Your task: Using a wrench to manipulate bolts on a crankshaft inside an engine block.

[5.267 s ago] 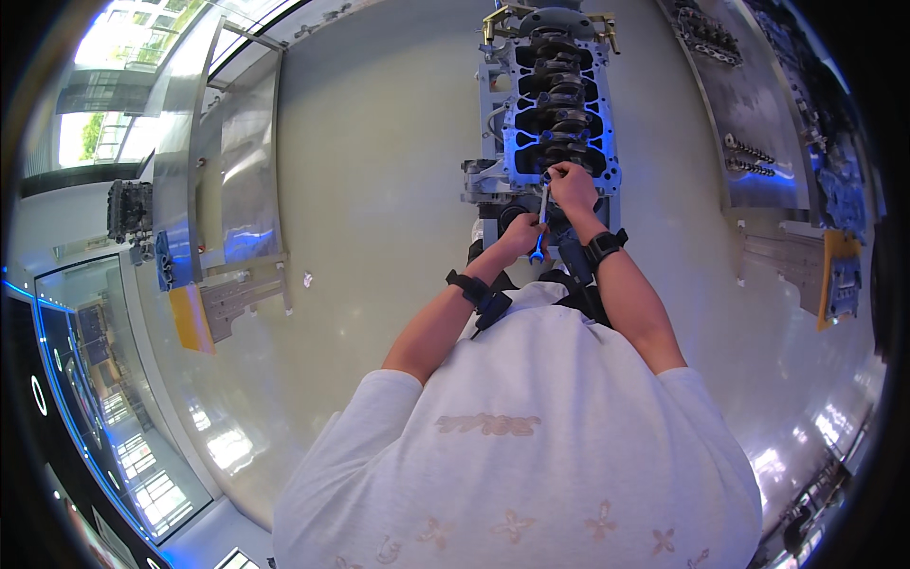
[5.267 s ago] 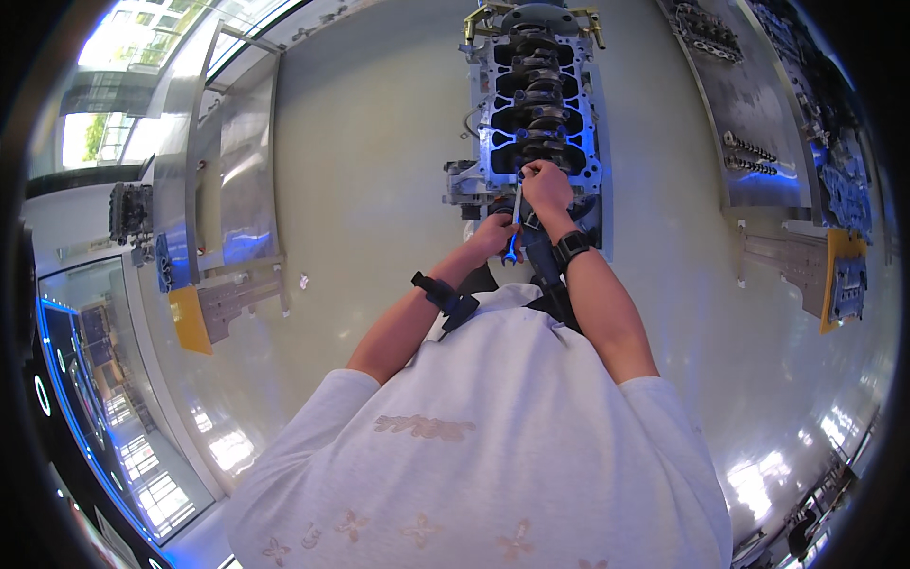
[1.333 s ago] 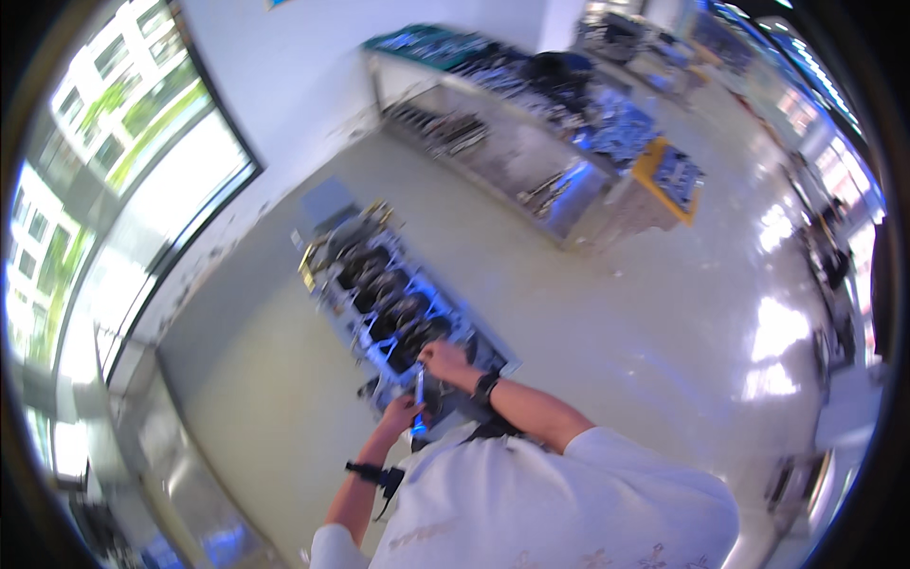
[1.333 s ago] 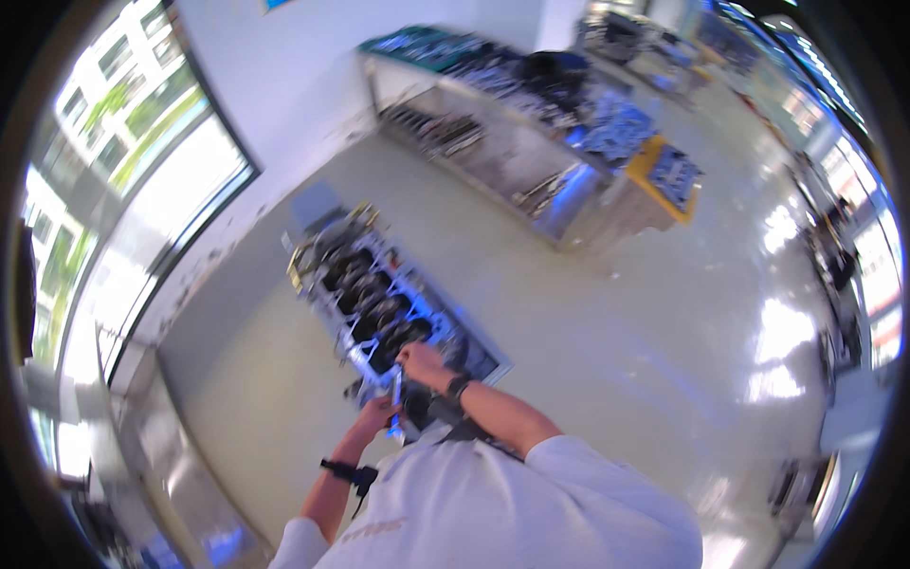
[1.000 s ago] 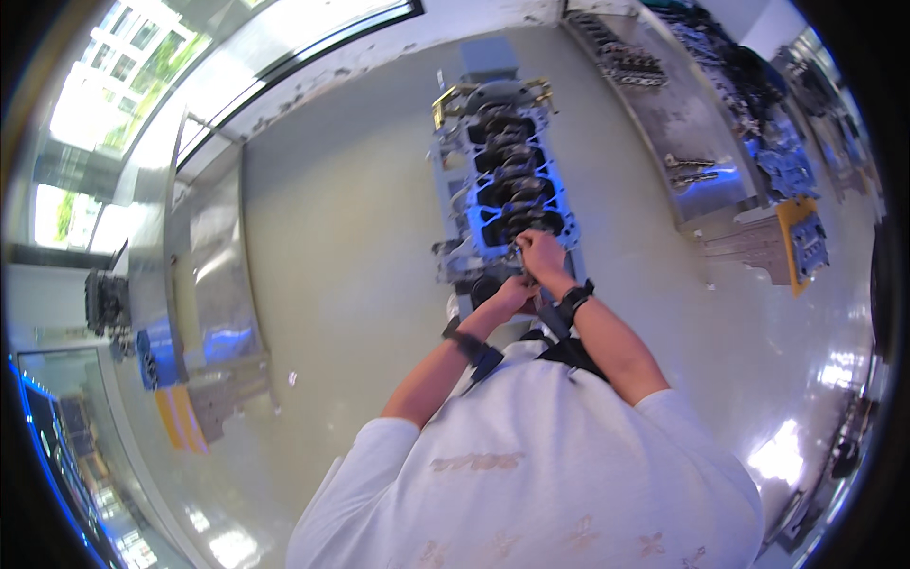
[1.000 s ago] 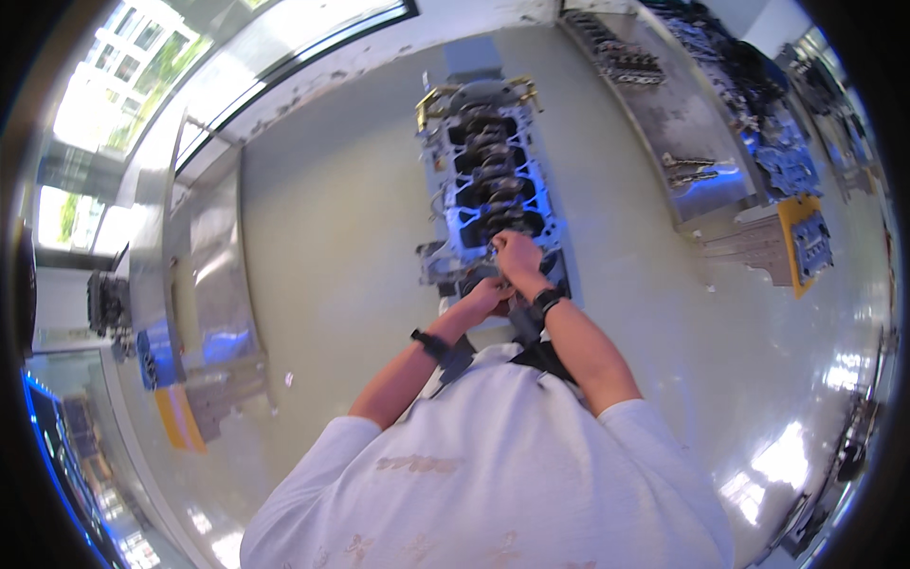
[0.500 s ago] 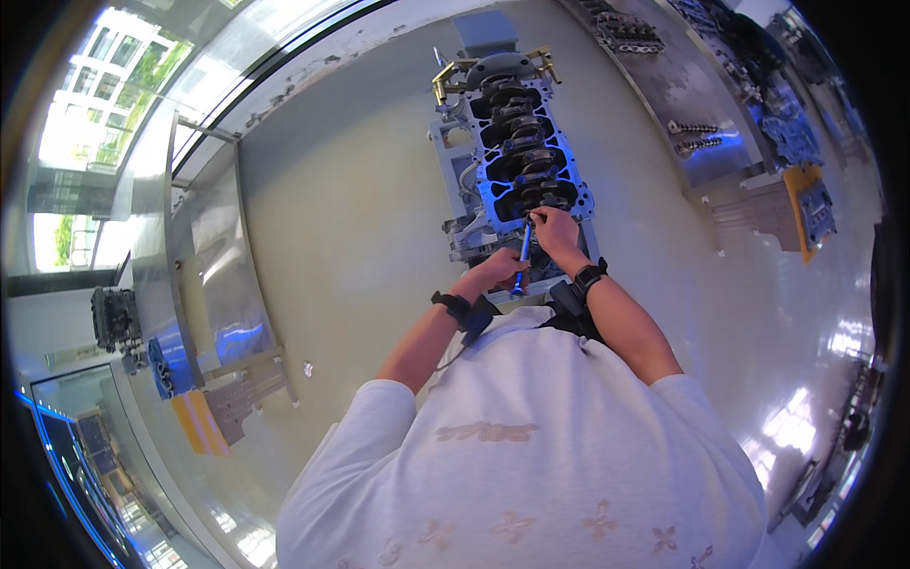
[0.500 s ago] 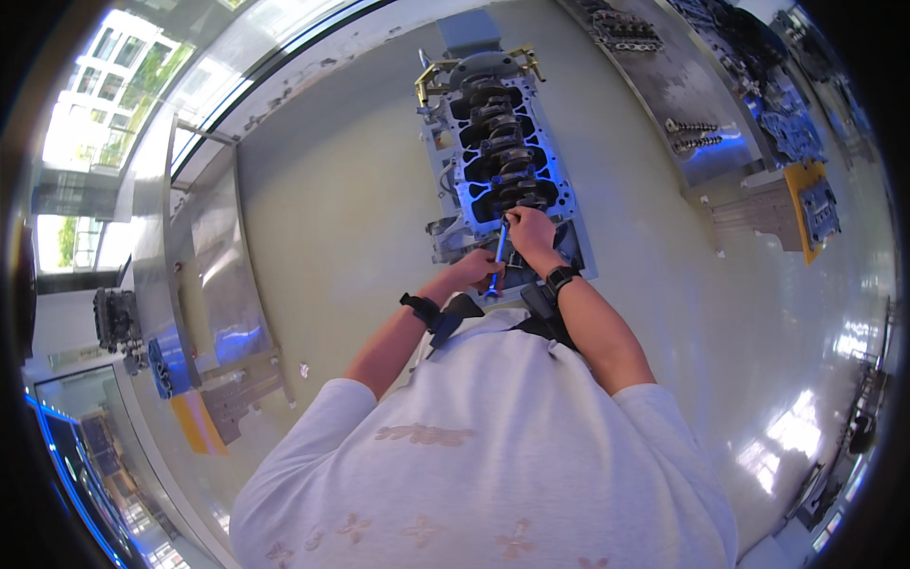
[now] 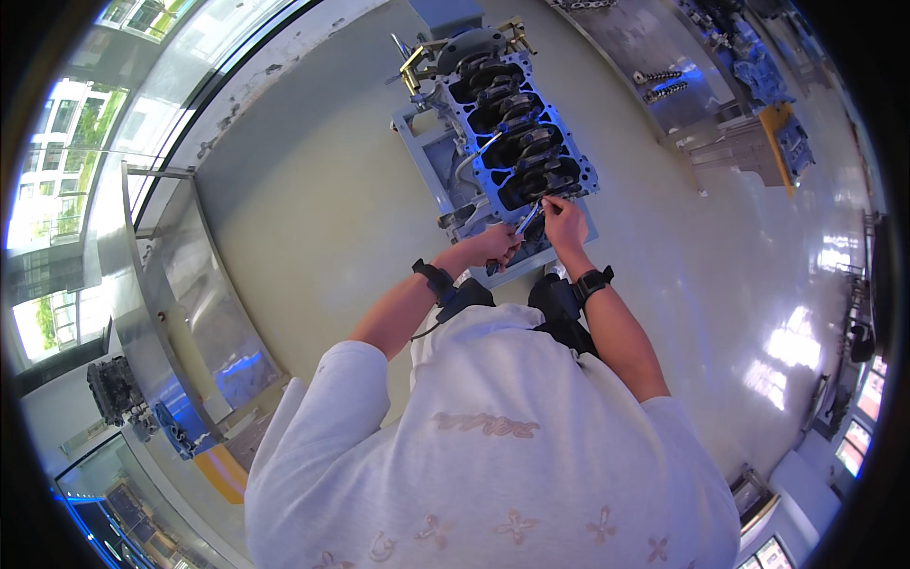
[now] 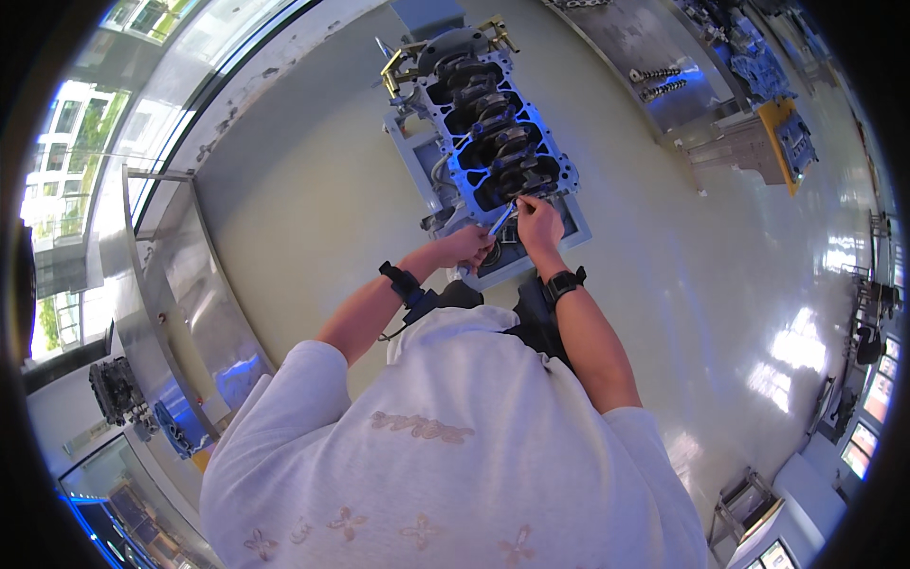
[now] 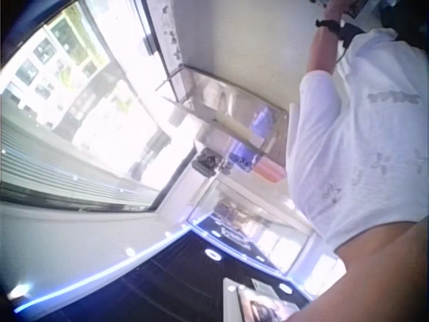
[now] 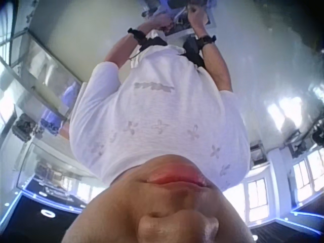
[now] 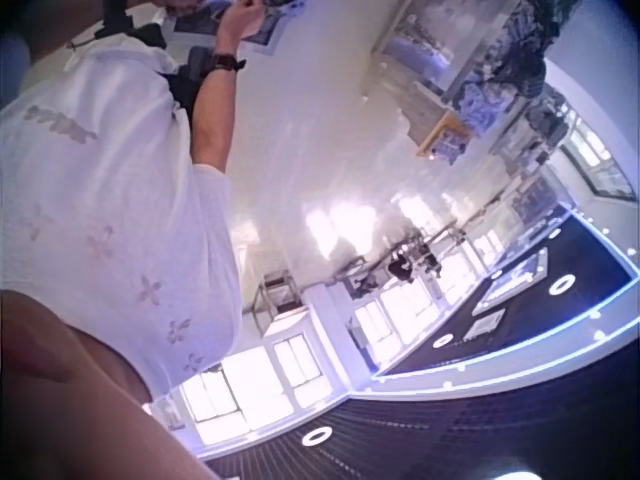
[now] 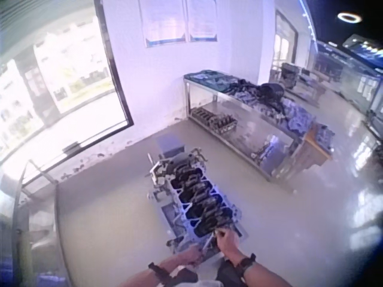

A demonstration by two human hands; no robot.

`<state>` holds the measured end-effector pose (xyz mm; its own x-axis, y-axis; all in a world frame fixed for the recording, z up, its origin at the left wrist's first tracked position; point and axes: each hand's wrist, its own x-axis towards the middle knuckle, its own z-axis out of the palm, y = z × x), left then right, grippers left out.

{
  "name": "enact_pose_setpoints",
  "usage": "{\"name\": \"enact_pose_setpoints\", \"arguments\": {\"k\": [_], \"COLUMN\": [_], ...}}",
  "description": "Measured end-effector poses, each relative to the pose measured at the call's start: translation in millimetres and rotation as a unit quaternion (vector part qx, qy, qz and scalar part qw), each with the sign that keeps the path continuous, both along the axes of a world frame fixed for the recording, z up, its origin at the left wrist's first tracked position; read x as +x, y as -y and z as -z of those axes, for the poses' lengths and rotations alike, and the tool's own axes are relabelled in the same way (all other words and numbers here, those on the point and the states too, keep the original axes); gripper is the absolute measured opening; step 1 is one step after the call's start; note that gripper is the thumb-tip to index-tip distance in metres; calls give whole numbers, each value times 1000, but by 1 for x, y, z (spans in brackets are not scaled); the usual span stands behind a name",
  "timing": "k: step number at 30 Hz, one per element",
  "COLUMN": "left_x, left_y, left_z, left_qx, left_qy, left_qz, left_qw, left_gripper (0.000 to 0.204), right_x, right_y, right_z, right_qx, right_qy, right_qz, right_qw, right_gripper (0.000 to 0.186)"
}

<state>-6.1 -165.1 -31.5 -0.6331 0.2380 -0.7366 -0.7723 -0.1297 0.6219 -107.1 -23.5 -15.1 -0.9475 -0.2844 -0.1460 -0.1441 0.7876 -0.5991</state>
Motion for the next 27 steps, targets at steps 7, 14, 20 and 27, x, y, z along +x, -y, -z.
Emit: {"name": "enact_pose_setpoints", "arguments": {"k": [7,14,20,27], "left_x": [8,5,-2,17], "left_y": [-9,10,30,-4], "left_z": [10,-2,12,-38], "left_qx": [-99,-116,-11,-27], "left_qy": [-68,-107,-117,-88], "left_qz": [-33,-2,96,-45], "left_qw": [992,988,988,995], "left_gripper": [32,29,26,27], "right_x": [45,67,69,33], "right_y": [12,45,61,18], "right_z": [68,56,32,22], "right_qx": [-167,-201,-180,-310], "right_qy": [193,118,175,226], "right_qz": [83,175,228,58], "right_qw": [963,957,941,922], "right_gripper": [41,39,40,40]}}
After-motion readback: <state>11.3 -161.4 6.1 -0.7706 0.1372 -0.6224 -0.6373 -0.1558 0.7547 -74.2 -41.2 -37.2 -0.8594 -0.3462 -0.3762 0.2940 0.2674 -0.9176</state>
